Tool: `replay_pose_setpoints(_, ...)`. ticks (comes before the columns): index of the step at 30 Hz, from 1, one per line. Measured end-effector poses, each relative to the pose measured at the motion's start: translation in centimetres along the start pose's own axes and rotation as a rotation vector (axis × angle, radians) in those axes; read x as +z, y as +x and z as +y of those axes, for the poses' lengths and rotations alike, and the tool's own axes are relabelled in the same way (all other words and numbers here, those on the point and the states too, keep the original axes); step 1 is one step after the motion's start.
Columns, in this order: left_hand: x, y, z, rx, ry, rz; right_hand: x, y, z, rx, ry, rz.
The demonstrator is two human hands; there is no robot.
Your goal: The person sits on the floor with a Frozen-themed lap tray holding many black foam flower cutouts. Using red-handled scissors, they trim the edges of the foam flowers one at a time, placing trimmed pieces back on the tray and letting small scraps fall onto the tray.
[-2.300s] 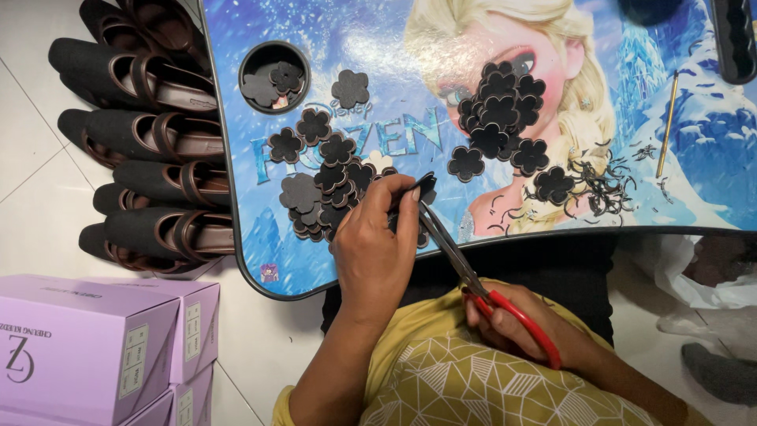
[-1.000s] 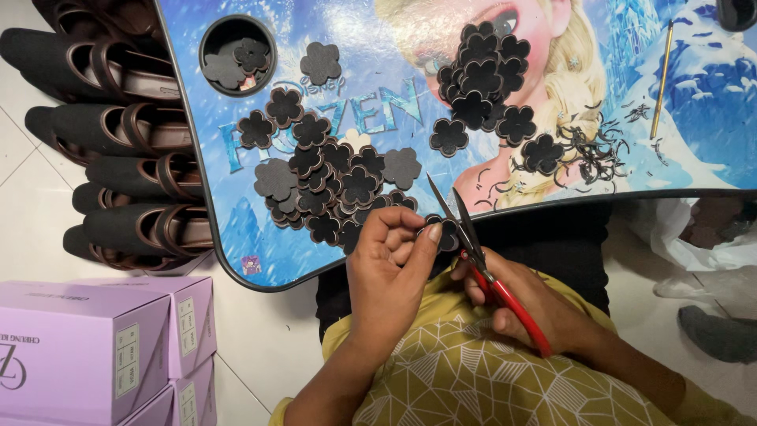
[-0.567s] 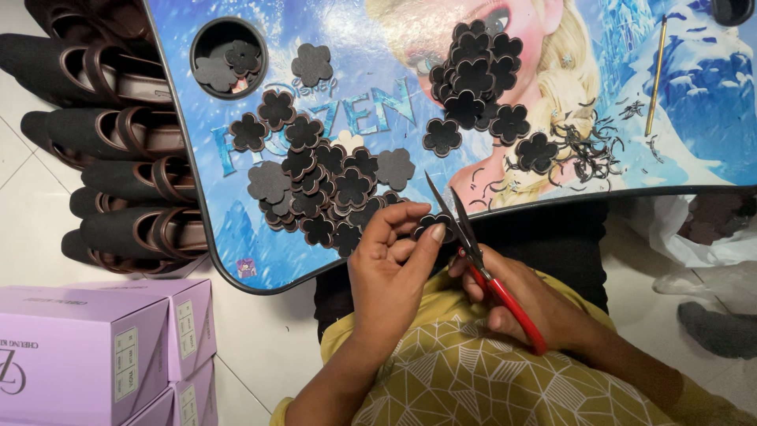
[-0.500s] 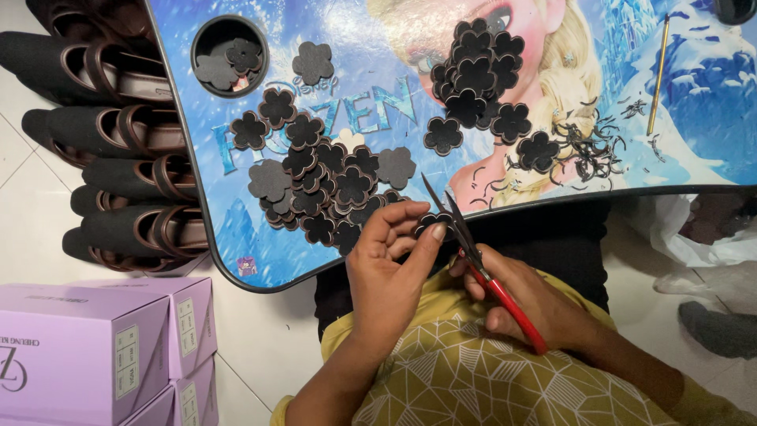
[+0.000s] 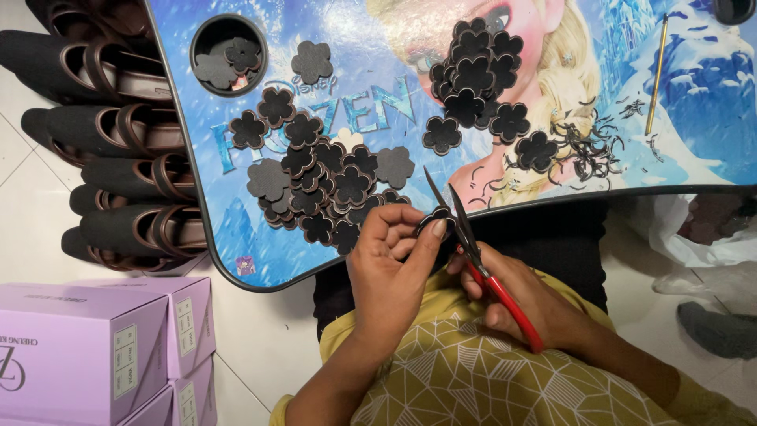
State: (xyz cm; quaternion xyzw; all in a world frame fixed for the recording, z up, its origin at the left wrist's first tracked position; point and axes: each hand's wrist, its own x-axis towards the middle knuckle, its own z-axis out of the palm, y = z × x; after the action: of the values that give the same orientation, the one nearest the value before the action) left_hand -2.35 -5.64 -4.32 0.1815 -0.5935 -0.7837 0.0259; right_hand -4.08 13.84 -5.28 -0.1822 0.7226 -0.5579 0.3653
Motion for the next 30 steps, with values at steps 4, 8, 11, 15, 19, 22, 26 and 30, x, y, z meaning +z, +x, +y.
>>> replay_pose_setpoints(4, 0.3, -0.1, -0.4, -0.011, -0.078, 0.010, 0.2, 0.1, -0.1, -0.002, 0.010, 0.013)
replay_pose_setpoints(8, 0.5, 0.1, -0.6, 0.035, -0.082, 0.019, 0.3, 0.2, 0.0, -0.007, 0.055, 0.019)
replay_pose_setpoints(11, 0.7, 0.1, -0.3, 0.058, -0.071, 0.007, 0.4, 0.3, 0.1, -0.022, 0.038, 0.033)
replay_pose_setpoints(15, 0.9, 0.1, 0.6, -0.038, -0.103, -0.023, 0.5, 0.4, 0.4, -0.017, 0.050, 0.051)
replay_pose_setpoints(19, 1.1, 0.0, 0.9, -0.088, -0.074, -0.013, 0.5, 0.3, 0.6, -0.006, 0.126, 0.039)
replay_pose_setpoints(22, 1.1, 0.0, 0.4, -0.026, -0.109, -0.023, 0.5, 0.2, 0.5, 0.027, 0.075, 0.041)
replay_pose_setpoints(26, 0.8, 0.1, -0.3, 0.047, -0.033, -0.024, 0.6, 0.2, 0.1, 0.023, 0.049, 0.046)
replay_pose_setpoints(30, 0.8, 0.2, -0.5, 0.003, -0.047, -0.024, 0.6, 0.3, -0.3, 0.004, 0.017, 0.053)
